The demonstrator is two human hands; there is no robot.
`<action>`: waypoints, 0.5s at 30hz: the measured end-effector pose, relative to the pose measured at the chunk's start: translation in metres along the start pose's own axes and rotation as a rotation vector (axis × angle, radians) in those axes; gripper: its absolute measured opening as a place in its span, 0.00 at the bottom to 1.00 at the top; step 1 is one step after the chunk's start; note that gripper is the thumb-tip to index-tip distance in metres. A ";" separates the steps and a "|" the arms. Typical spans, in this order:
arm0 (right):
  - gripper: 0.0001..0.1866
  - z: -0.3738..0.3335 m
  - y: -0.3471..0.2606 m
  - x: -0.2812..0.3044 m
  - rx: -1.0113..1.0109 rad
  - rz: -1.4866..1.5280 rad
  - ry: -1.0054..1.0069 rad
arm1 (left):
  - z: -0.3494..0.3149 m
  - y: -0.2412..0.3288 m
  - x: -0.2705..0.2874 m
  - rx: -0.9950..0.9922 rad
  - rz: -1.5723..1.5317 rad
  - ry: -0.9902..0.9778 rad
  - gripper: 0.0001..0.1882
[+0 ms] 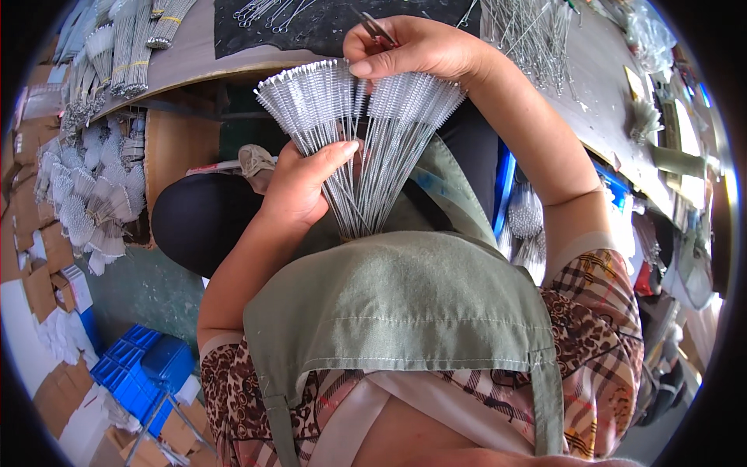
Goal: The person trims the ends of bundled wire brushes using red-handled pliers. They repeatedly pick up bundles, align the wire tips, and snip protruding ends to create a uniform surface. The person also handles plastic bags and other items on the table while working.
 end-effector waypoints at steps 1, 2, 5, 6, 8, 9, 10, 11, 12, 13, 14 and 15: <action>0.14 0.000 0.004 0.003 0.019 -0.043 -0.022 | 0.000 0.000 0.000 -0.004 0.008 -0.012 0.10; 0.14 0.001 0.004 0.003 0.024 -0.030 -0.046 | -0.001 0.000 0.001 -0.011 0.013 -0.021 0.10; 0.14 0.003 -0.003 0.000 0.039 0.011 -0.068 | -0.001 0.000 0.001 0.004 0.016 -0.006 0.10; 0.14 0.000 -0.013 -0.005 0.042 0.025 -0.037 | -0.001 0.001 0.000 0.012 0.009 -0.011 0.10; 0.15 0.000 -0.015 -0.004 0.083 0.060 -0.063 | -0.001 0.002 -0.002 0.008 0.029 -0.023 0.10; 0.16 0.002 -0.007 0.001 0.122 0.083 -0.123 | -0.001 0.003 -0.003 0.002 0.038 -0.026 0.10; 0.17 0.003 -0.002 0.004 0.161 0.105 -0.183 | -0.002 0.003 -0.003 0.001 0.035 -0.023 0.10; 0.21 0.002 -0.001 0.005 0.186 0.045 -0.160 | -0.001 0.003 -0.003 0.001 0.031 -0.020 0.10; 0.20 0.002 0.000 0.005 0.156 0.027 -0.160 | -0.001 0.003 -0.003 0.000 0.028 -0.018 0.09; 0.20 0.001 0.001 0.005 0.125 0.008 -0.161 | -0.001 0.002 -0.002 -0.004 0.024 -0.009 0.11; 0.20 0.001 0.000 0.004 0.095 -0.012 -0.163 | -0.001 0.001 -0.001 -0.012 0.020 -0.002 0.12; 0.20 0.000 -0.001 0.001 0.084 -0.004 -0.091 | -0.002 0.000 -0.001 -0.019 0.016 0.006 0.13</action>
Point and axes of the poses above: each hand's wrist, its own z-axis towards the middle knuckle, its own x-axis out of the back of the hand, y = z × x, the point moved 2 cm from there along z, towards the middle knuckle, and after that the axes turned 9 degrees about x, right-handed, at the moved point
